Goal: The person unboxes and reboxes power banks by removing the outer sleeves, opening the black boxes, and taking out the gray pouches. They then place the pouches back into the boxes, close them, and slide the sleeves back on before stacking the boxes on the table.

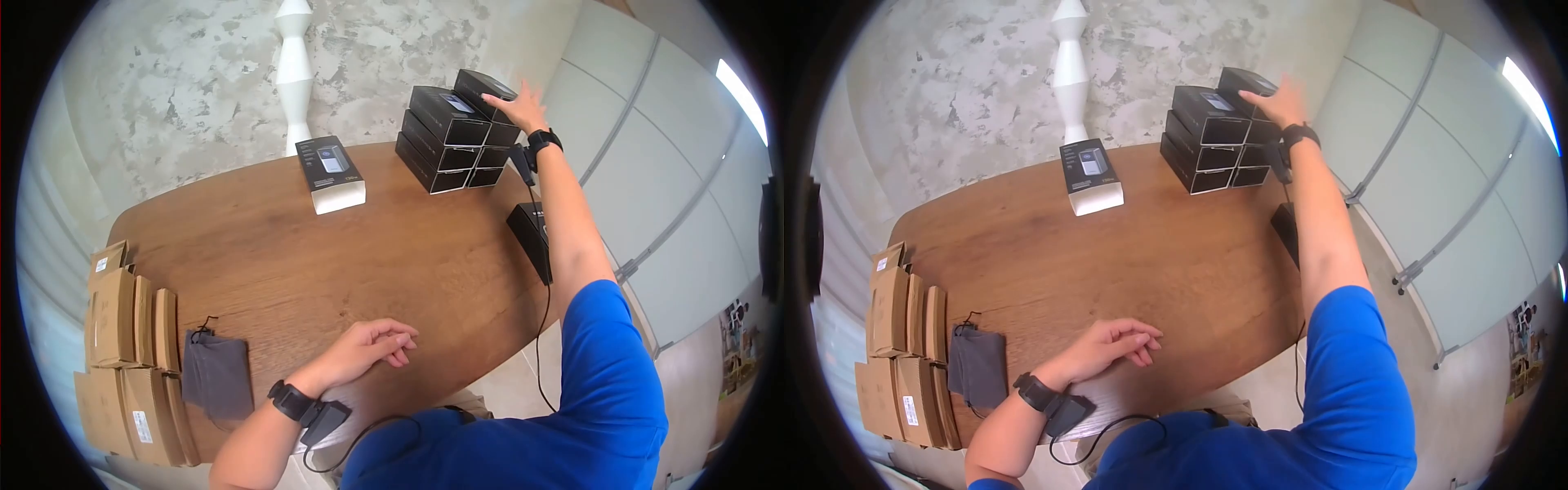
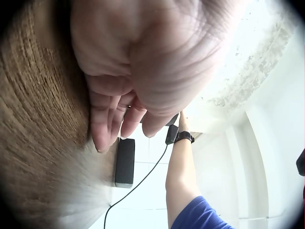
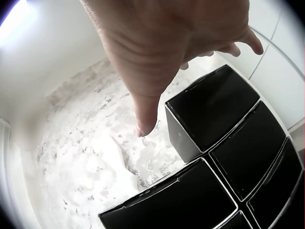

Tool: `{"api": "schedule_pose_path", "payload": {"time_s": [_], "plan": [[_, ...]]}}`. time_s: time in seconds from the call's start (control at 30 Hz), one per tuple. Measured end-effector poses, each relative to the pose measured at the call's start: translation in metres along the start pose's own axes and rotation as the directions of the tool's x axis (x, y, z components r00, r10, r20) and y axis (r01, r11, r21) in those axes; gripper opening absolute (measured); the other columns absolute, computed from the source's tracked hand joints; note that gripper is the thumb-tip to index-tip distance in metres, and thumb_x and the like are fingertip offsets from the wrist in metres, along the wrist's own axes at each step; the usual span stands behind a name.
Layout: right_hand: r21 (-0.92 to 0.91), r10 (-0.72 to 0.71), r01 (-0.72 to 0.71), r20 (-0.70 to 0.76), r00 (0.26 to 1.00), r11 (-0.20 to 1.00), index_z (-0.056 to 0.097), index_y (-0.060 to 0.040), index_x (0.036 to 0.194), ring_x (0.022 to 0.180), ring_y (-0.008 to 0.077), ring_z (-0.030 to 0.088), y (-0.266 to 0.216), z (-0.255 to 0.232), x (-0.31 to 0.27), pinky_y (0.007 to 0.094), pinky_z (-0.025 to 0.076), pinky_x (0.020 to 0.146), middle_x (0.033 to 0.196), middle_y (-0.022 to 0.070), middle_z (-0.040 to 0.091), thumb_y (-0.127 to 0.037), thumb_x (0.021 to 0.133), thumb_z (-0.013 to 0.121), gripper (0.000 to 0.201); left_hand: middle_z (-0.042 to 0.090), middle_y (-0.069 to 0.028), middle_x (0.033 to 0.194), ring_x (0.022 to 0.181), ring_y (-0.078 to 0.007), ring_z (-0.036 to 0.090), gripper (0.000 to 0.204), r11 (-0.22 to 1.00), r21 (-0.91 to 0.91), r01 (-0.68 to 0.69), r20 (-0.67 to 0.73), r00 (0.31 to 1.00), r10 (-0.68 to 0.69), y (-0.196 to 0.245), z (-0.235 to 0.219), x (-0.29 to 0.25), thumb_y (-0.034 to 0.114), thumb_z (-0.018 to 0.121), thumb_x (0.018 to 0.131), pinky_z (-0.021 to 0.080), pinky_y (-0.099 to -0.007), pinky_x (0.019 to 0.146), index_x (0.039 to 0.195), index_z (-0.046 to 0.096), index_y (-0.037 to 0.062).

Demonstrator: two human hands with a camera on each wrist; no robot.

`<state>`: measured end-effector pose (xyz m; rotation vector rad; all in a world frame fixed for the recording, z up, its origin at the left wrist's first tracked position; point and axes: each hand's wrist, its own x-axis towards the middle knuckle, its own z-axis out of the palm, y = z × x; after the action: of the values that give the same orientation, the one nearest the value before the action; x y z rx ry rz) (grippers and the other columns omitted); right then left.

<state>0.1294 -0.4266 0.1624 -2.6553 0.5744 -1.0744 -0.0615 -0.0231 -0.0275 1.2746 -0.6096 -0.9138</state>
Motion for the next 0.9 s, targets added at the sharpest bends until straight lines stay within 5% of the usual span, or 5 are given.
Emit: {"api": "schedule_pose_path", "payload": {"time_s": [0.2,0.37,0.63,0.73,0.9], "plan": [[0.136,-0.007,-0.025,0.232,0.973,0.99,0.042,-0.0076,0.14,0.136,0.0388,0.032,0.029,0.03,0.024,0.0478,0.034,0.107,0.144,0.0266,0.033,-0.064,0.061,0.074,0.102,0.062,-0.0103,0.107,0.09,-0.0144,0.062,0.031,0.991,-0.12,0.052,0.032,0.998,-0.048,0.002,-0.003,-0.001,0.017,0.048,0.1,0.053,-0.0269,0.081,0.122,0.055,-0.0026],[0.14,-0.049,0.056,-0.052,0.997,0.989,0.055,-0.0146,0.129,0.122,0.0345,0.048,0.036,0.034,-0.002,0.0428,0.04,0.101,0.133,0.0177,0.046,-0.054,0.07,0.071,0.073,0.061,-0.0103,0.106,0.088,-0.0147,0.062,0.031,0.989,-0.139,0.054,0.042,0.998,-0.049,0.005,-0.003,-0.002,0.018,0.048,0.1,0.053,-0.0269,0.08,0.122,0.055,-0.0021],[0.183,-0.115,0.149,-0.185,0.976,0.972,0.059,-0.0136,0.124,0.118,0.037,0.05,0.053,0.008,-0.042,0.0431,0.04,0.1,0.129,0.0196,0.05,-0.052,0.073,0.07,0.065,0.062,-0.0096,0.106,0.088,-0.0138,0.062,0.031,0.996,-0.09,0.018,0.053,0.999,-0.014,0.003,-0.003,0.0,0.019,0.049,0.099,0.053,-0.0262,0.08,0.121,0.055,-0.0027],[0.193,-0.165,0.267,-0.422,0.891,0.944,0.067,-0.0133,0.109,0.11,0.0358,0.054,0.037,-0.027,-0.075,0.0433,0.043,0.093,0.121,0.0178,0.054,-0.038,0.073,0.075,0.045,0.062,-0.009,0.106,0.087,-0.0128,0.062,0.031,0.996,-0.086,0.011,0.055,0.998,-0.006,0.001,-0.005,0.001,0.019,0.05,0.099,0.053,-0.0257,0.079,0.12,0.056,-0.0027],[0.182,-0.323,0.465,-0.505,0.8,0.866,0.064,-0.0104,0.106,0.11,0.0304,0.052,-0.012,-0.107,-0.18,0.0387,0.044,0.091,0.118,0.0143,0.053,-0.021,0.07,0.078,0.041,0.063,-0.0077,0.104,0.085,-0.0113,0.062,0.03,0.99,-0.139,0.013,0.031,0.999,-0.009,0.001,-0.003,0.0,0.02,0.051,0.099,0.053,-0.0247,0.079,0.119,0.057,-0.0019]]}}
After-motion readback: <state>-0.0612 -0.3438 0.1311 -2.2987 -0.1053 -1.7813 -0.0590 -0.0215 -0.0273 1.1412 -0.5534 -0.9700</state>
